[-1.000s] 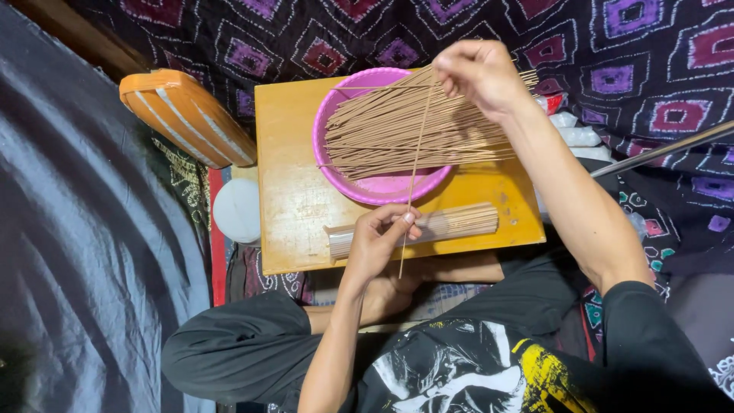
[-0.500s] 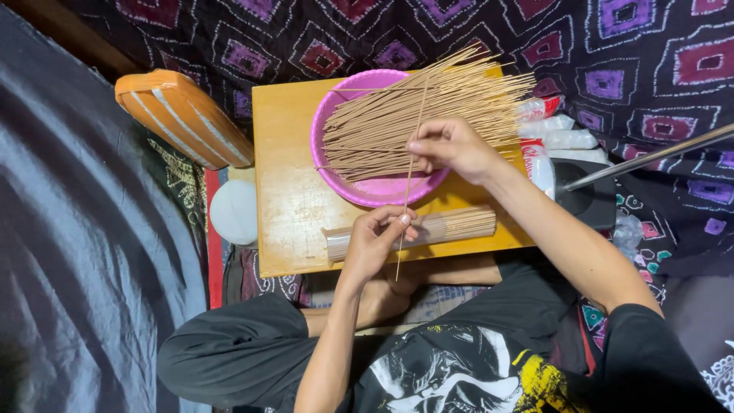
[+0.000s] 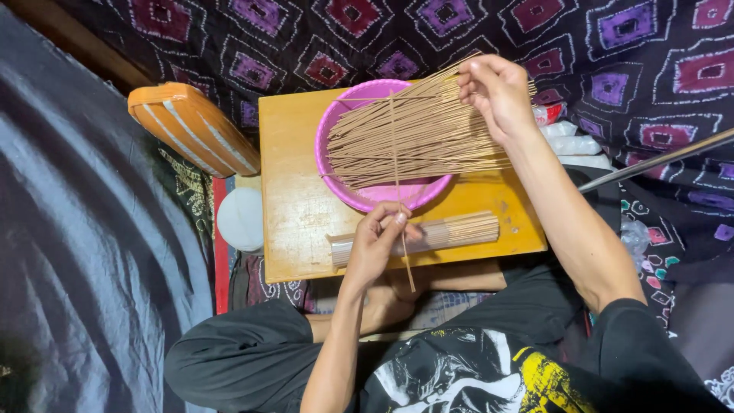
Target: The person sorts and packs thin brown incense sticks into a bundle by hand, pulling sticks from a pink bowl and placing them into a clear plastic sleeve.
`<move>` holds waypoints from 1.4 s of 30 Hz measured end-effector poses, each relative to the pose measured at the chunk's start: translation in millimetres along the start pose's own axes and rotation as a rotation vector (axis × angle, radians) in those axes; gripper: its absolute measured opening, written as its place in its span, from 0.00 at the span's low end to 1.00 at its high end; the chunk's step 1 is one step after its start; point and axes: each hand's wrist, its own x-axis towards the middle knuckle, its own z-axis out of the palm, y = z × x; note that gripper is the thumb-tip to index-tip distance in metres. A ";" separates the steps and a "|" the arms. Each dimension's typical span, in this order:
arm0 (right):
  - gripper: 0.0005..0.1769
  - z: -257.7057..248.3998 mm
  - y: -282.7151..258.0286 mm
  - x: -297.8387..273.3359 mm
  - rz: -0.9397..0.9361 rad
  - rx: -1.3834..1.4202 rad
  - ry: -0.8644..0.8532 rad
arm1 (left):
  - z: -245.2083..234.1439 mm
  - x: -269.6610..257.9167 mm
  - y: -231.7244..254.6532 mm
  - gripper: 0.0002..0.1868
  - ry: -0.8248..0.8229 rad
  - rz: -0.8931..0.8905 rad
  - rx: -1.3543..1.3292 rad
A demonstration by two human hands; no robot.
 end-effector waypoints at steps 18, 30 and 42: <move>0.11 -7.2 57.0 -146.4 0.156 -0.385 -0.320 | 41.9 53.3 -15.4 0.06 0.290 0.271 0.309; 0.08 -6.9 2.5 -154.3 -0.110 -0.785 -0.261 | 14.1 57.5 -2.0 0.09 0.403 0.173 0.153; 0.06 -30.6 18.2 -148.2 -0.181 -0.713 -0.094 | -17.9 57.9 -21.3 0.11 0.627 0.169 0.105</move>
